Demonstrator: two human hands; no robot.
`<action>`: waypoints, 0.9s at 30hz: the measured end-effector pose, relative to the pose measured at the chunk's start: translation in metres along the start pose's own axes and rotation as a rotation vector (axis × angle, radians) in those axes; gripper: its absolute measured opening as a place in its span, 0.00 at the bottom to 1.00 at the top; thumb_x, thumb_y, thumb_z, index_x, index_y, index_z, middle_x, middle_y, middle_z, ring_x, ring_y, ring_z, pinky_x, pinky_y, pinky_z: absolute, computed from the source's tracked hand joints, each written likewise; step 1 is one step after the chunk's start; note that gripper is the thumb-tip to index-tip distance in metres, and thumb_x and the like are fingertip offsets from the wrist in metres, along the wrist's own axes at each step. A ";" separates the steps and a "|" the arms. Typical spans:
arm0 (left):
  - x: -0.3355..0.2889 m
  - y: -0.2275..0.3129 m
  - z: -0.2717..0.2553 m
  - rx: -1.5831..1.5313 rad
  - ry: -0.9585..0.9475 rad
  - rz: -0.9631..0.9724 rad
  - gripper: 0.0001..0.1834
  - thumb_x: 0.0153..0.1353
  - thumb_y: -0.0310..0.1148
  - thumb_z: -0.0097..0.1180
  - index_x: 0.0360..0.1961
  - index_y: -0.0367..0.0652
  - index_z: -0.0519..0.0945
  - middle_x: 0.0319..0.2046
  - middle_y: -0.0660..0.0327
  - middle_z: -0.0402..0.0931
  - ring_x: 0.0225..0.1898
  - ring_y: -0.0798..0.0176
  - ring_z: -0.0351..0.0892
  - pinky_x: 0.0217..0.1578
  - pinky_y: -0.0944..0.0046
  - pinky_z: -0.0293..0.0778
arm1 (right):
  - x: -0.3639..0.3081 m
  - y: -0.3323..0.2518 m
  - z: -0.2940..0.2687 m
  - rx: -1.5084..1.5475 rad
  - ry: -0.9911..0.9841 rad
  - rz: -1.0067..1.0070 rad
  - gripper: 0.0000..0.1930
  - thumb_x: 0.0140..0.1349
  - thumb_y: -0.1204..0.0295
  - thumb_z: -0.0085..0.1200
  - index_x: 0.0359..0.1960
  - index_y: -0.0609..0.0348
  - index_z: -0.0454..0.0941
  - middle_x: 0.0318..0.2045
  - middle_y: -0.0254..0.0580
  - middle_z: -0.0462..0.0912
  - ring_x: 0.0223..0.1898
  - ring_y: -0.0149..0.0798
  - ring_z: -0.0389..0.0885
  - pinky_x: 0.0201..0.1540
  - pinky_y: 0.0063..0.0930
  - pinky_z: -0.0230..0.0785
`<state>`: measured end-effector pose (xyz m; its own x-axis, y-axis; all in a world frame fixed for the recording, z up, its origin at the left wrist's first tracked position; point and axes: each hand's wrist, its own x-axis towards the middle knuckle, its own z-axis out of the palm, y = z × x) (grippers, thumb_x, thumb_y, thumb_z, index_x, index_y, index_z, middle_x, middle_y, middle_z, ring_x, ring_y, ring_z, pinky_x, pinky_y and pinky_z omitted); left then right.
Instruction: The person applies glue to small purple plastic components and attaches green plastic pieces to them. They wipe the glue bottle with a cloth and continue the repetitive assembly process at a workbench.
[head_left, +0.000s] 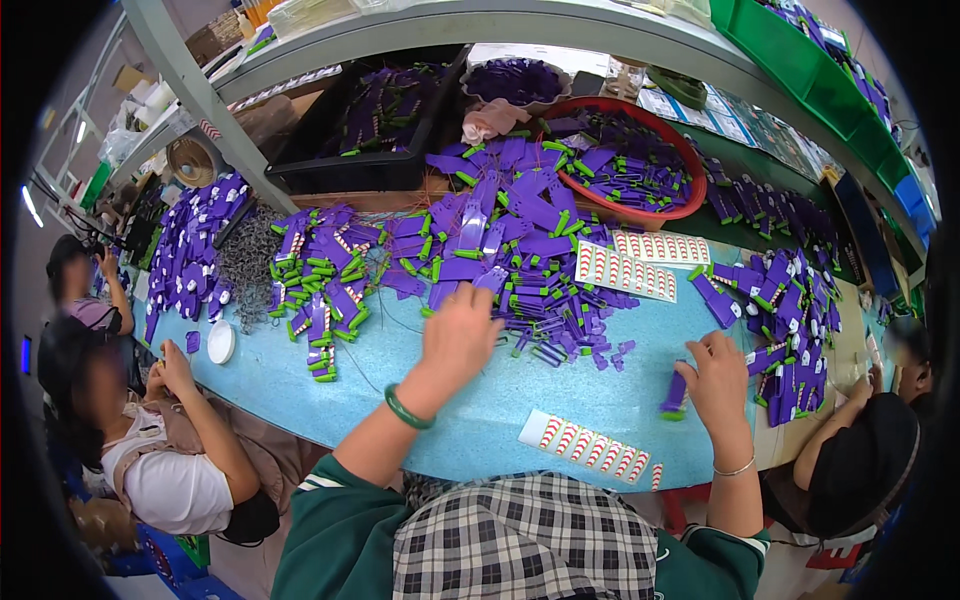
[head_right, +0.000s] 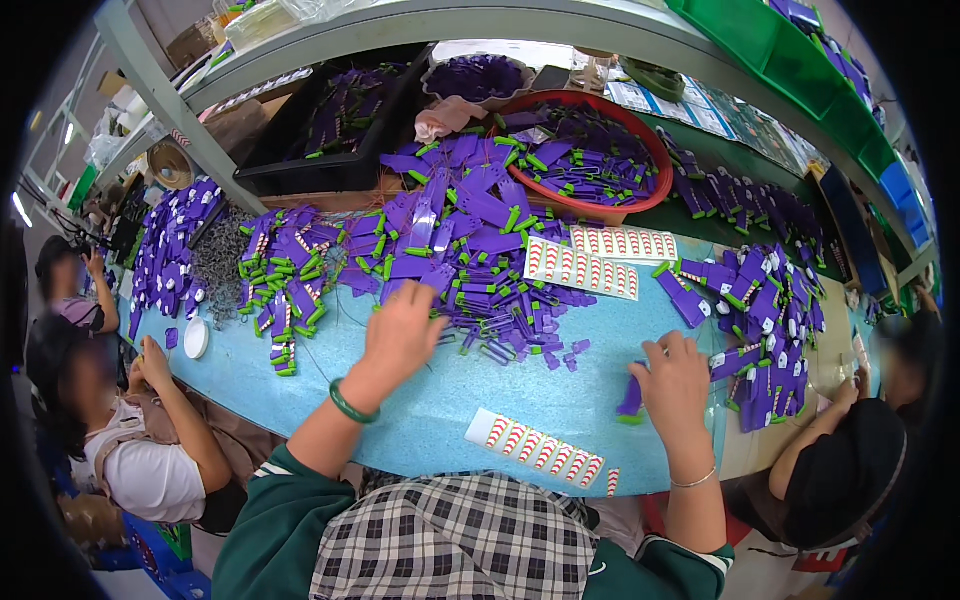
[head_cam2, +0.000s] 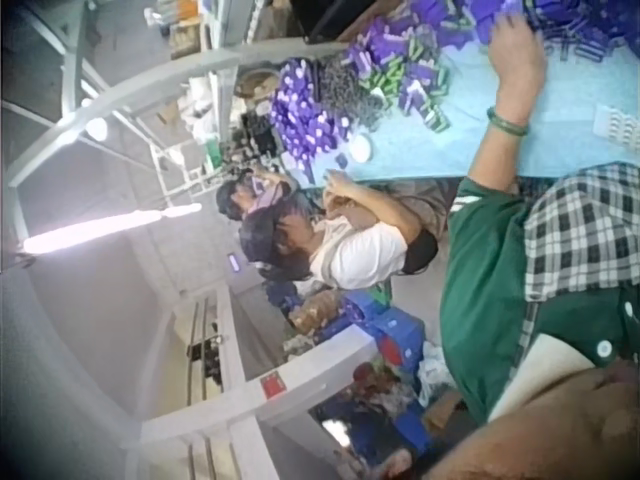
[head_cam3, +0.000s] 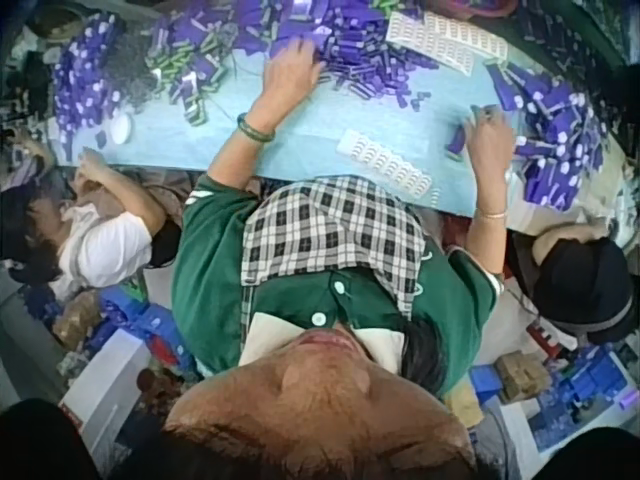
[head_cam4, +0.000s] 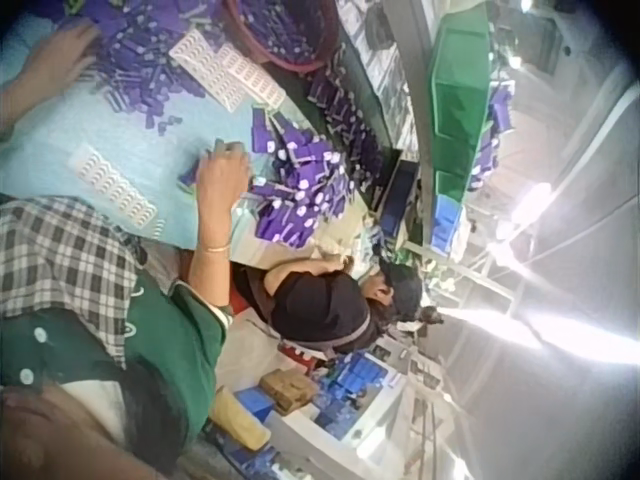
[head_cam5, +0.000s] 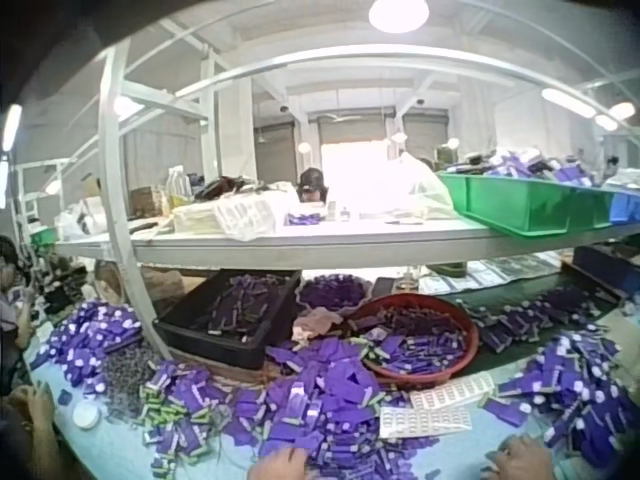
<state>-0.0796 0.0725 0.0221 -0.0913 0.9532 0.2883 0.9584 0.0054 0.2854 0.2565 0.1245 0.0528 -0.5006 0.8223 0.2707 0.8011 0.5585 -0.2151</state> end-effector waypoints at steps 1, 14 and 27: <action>0.004 -0.009 0.005 0.076 -0.002 0.006 0.17 0.50 0.31 0.61 0.40 0.38 0.72 0.35 0.52 0.71 0.36 0.50 0.76 0.32 0.55 0.75 | 0.000 -0.006 -0.005 -0.260 0.113 -0.034 0.15 0.45 0.69 0.65 0.35 0.60 0.79 0.28 0.41 0.77 0.31 0.45 0.75 0.35 0.38 0.67; -0.033 0.018 -0.026 -0.729 -0.122 0.032 0.07 0.60 0.23 0.48 0.40 0.36 0.70 0.30 0.55 0.76 0.32 0.60 0.79 0.29 0.63 0.76 | -0.039 -0.110 0.088 0.313 -0.073 -0.167 0.08 0.46 0.71 0.61 0.29 0.52 0.77 0.28 0.33 0.71 0.34 0.38 0.71 0.34 0.34 0.63; -0.092 0.039 0.042 -1.545 -0.599 -0.420 0.11 0.67 0.26 0.42 0.49 0.34 0.67 0.35 0.61 0.72 0.40 0.66 0.76 0.45 0.63 0.77 | -0.040 -0.101 0.107 0.514 0.093 -0.216 0.06 0.43 0.76 0.59 0.25 0.52 0.78 0.30 0.31 0.80 0.32 0.35 0.77 0.33 0.29 0.69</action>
<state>-0.0224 -0.0022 -0.0316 0.2021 0.9365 -0.2864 -0.2689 0.3343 0.9033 0.1604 0.0467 -0.0366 -0.5857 0.6833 0.4360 0.4094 0.7136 -0.5684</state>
